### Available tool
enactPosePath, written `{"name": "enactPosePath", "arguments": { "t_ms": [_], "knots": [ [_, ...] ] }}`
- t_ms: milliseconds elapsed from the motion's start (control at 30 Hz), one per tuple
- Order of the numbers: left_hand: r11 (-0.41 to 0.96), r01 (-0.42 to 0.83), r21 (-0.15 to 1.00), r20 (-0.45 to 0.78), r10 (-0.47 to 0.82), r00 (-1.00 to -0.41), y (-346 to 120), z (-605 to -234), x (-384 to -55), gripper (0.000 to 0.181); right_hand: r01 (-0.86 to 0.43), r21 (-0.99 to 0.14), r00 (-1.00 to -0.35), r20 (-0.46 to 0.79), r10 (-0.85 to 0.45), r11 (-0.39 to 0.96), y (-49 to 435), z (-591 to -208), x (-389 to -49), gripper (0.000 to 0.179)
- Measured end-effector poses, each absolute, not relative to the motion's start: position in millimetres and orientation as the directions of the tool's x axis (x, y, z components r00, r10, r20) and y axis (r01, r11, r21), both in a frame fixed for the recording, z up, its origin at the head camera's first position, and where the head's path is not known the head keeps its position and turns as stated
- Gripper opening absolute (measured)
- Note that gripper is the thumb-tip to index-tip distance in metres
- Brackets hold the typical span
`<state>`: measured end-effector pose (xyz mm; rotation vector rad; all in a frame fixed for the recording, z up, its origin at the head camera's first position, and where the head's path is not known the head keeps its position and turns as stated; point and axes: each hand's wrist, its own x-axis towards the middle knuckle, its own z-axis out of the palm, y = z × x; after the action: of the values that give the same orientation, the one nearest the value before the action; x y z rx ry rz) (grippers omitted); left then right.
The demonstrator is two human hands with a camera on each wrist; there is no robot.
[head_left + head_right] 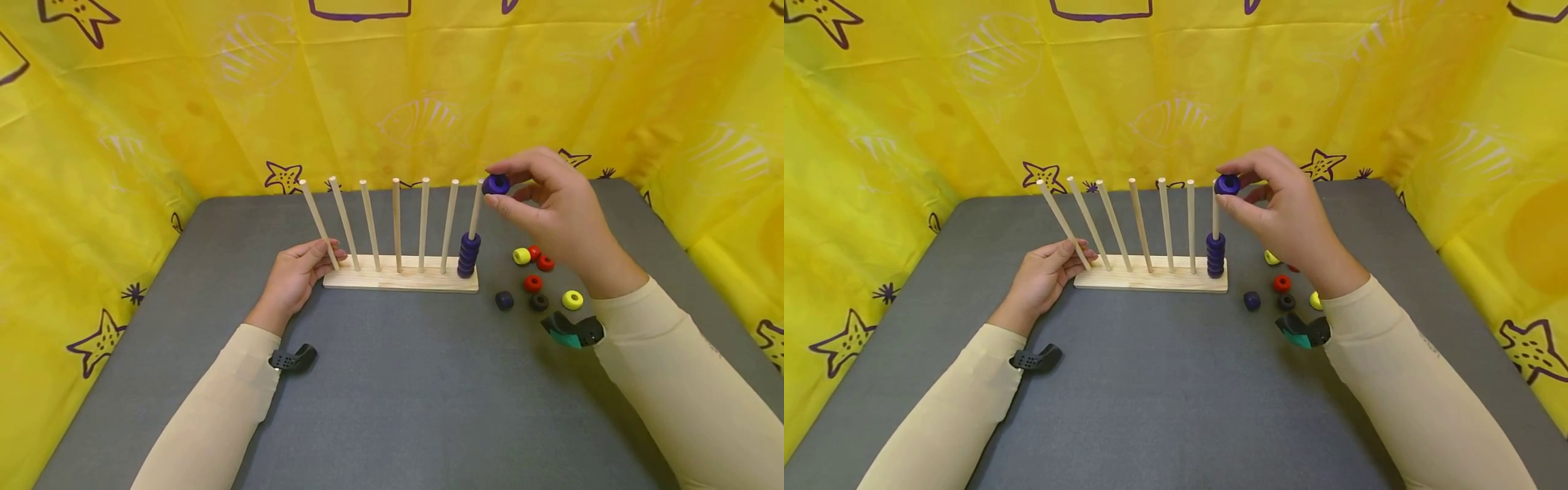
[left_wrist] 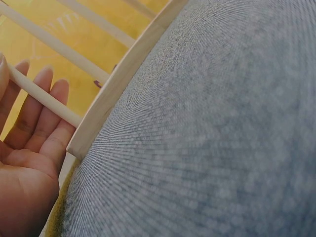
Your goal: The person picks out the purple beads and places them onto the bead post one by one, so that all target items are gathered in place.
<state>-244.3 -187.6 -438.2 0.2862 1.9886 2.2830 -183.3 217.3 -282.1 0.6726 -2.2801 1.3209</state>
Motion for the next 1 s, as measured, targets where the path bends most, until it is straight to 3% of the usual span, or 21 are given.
{"name": "enactPosePath", "arguments": {
  "t_ms": [467,1000],
  "knots": [
    [-0.136,0.054,0.989,0.081,0.198,-0.977,-187.9,-439.1,-244.7,0.052,-0.519,-0.724,-0.850,0.491,-0.190,0.455,212.7,-276.5,-192.2,0.030],
    [-0.111,0.040,0.993,0.061,0.197,-0.978,-188.1,-438.3,-244.1,0.056,-0.497,-0.742,-0.866,0.454,-0.209,0.449,209.6,-281.2,-205.8,0.026]
  ]
}}
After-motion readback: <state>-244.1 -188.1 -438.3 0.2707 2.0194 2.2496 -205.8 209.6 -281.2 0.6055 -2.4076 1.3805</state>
